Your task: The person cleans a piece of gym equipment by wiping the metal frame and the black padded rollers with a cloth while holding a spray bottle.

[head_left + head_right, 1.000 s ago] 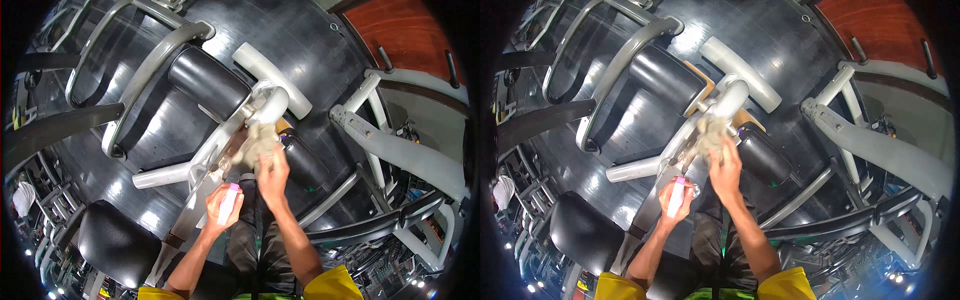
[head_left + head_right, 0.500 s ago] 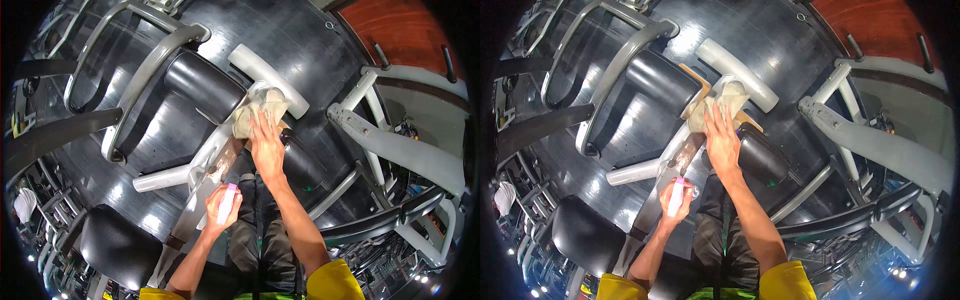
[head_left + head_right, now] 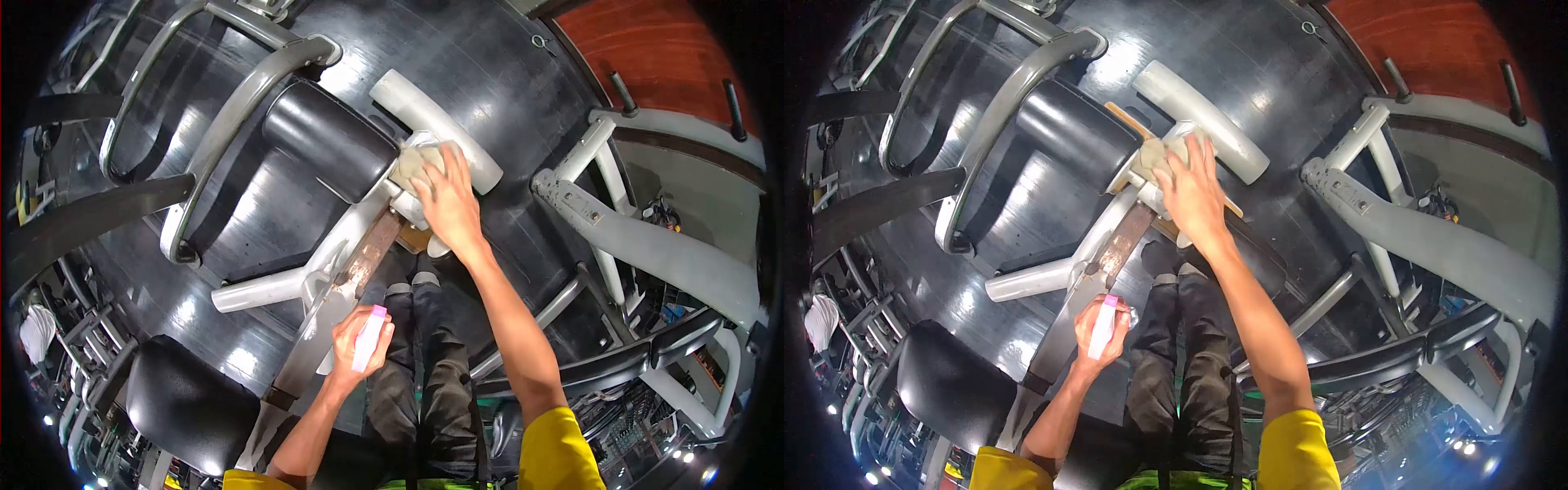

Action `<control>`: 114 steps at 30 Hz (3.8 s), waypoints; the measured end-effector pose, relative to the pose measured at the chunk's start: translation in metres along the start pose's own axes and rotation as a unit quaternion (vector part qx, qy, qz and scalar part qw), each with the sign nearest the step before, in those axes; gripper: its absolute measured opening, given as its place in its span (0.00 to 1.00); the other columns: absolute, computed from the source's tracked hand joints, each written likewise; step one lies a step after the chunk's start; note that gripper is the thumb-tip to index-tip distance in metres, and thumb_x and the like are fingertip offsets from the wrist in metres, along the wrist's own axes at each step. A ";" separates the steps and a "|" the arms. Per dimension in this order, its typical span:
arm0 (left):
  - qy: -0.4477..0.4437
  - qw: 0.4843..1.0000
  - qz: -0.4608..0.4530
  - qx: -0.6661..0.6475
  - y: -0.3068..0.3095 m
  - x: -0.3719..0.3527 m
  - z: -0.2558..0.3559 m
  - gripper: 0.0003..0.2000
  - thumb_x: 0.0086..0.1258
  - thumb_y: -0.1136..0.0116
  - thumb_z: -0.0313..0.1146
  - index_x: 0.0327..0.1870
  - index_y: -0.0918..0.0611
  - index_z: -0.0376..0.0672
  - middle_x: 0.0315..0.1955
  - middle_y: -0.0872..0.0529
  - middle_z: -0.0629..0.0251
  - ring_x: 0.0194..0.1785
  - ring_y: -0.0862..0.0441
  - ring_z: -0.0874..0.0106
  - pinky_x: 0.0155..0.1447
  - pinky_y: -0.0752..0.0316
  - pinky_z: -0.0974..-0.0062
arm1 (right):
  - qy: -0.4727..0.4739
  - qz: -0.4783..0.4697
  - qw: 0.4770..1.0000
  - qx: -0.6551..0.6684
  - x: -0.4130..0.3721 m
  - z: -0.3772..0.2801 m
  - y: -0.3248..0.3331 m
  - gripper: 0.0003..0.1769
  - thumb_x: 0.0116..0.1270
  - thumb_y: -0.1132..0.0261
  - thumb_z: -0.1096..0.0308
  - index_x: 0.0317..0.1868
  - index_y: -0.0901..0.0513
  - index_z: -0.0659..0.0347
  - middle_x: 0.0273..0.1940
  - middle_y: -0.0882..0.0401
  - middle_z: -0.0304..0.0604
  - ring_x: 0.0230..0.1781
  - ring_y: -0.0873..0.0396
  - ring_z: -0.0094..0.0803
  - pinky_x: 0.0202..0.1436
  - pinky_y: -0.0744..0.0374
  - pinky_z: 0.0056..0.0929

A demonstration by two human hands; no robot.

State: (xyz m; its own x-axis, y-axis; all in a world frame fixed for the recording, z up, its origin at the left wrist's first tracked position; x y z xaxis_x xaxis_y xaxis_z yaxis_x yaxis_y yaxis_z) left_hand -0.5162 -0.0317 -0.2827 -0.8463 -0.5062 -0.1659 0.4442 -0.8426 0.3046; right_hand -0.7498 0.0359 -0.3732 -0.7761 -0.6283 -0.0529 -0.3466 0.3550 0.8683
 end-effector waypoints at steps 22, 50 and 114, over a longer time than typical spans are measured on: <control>0.050 0.997 -0.050 -0.035 0.001 -0.010 -0.001 0.08 0.56 0.32 0.20 0.36 0.17 0.37 0.34 0.13 0.56 0.33 0.13 0.63 0.36 0.20 0.73 | -0.436 -0.359 0.765 0.308 0.112 0.217 -0.173 0.35 0.77 0.48 0.40 0.70 0.28 0.59 0.52 0.18 0.47 0.42 0.18 0.29 0.42 0.17 0.32; 0.031 0.997 -0.065 -0.015 -0.030 0.016 0.001 0.09 0.57 0.32 0.18 0.37 0.18 0.36 0.34 0.13 0.54 0.35 0.13 0.61 0.39 0.19 0.71 | -0.585 -0.164 0.502 0.615 0.048 0.200 -0.176 0.29 0.83 0.59 0.47 0.68 0.31 0.61 0.62 0.24 0.48 0.56 0.20 0.40 0.58 0.19 0.53; 0.087 0.981 0.064 -0.163 -0.003 0.038 -0.009 0.06 0.70 0.37 0.25 0.43 0.19 0.35 0.31 0.14 0.62 0.26 0.19 0.77 0.32 0.23 0.78 | 0.135 -0.111 0.983 -0.049 -0.084 -0.029 0.028 0.15 0.59 0.37 0.73 0.47 0.15 0.62 0.63 0.21 0.47 0.69 0.30 0.52 0.70 0.27 0.45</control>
State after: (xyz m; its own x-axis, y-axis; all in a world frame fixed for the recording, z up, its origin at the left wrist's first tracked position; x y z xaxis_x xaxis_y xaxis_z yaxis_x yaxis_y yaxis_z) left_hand -0.5472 -0.0502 -0.2982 -0.7276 -0.6113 -0.3113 0.6377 -0.7700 0.0217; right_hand -0.6788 0.0789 -0.3298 -0.5141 -0.8486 -0.1246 -0.4289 0.1286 0.8942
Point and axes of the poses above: each hand's wrist, its own x-axis towards the middle knuckle, its own y-axis out of the back of the hand, z = x × y, the point moved 1 cm from there along x, towards the middle knuckle
